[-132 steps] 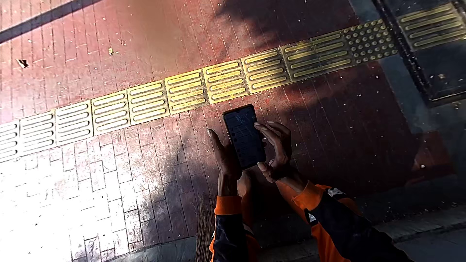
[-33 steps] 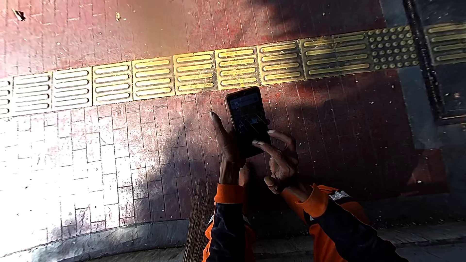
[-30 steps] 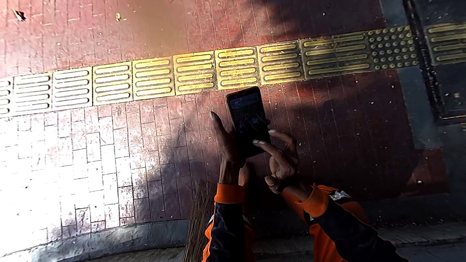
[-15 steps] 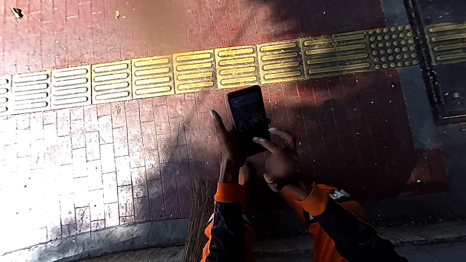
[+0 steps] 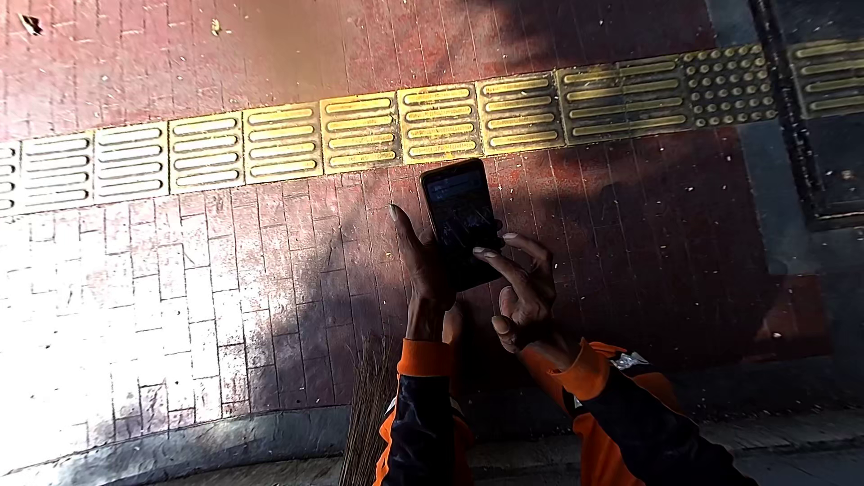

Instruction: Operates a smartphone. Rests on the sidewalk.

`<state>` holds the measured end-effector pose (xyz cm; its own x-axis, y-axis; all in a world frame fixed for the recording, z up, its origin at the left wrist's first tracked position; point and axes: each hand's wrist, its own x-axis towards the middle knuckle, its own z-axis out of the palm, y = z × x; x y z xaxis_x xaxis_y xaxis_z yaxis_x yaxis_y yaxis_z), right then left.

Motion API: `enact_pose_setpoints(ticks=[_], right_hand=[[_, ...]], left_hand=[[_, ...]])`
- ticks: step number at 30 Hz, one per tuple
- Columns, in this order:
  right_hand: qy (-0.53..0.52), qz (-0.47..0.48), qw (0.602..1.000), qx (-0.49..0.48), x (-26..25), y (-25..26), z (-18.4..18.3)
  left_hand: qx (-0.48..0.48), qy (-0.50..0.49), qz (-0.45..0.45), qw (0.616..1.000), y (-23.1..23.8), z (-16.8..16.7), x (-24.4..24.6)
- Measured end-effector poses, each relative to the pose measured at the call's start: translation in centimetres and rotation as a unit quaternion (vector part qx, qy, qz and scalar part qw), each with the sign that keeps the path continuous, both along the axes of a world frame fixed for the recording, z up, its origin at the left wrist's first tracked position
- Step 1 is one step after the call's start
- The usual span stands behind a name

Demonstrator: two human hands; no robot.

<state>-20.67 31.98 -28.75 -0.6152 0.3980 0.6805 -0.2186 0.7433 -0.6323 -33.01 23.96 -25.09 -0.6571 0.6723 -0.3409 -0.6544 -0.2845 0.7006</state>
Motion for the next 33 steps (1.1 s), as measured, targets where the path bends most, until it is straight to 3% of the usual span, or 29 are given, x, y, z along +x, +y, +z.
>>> enact_pose_setpoints(ticks=[9, 33], right_hand=[[-0.034, 0.026, 0.999, 0.023, -0.30, -0.27, -0.31], [-0.002, 0.000, 1.000, 0.001, 0.25, 0.03, 0.00]], left_hand=[[-0.027, -0.001, 0.015, 1.000, 0.25, 0.15, 0.11], [0.000, -0.020, 0.007, 1.000, -0.14, 0.12, -0.29]])
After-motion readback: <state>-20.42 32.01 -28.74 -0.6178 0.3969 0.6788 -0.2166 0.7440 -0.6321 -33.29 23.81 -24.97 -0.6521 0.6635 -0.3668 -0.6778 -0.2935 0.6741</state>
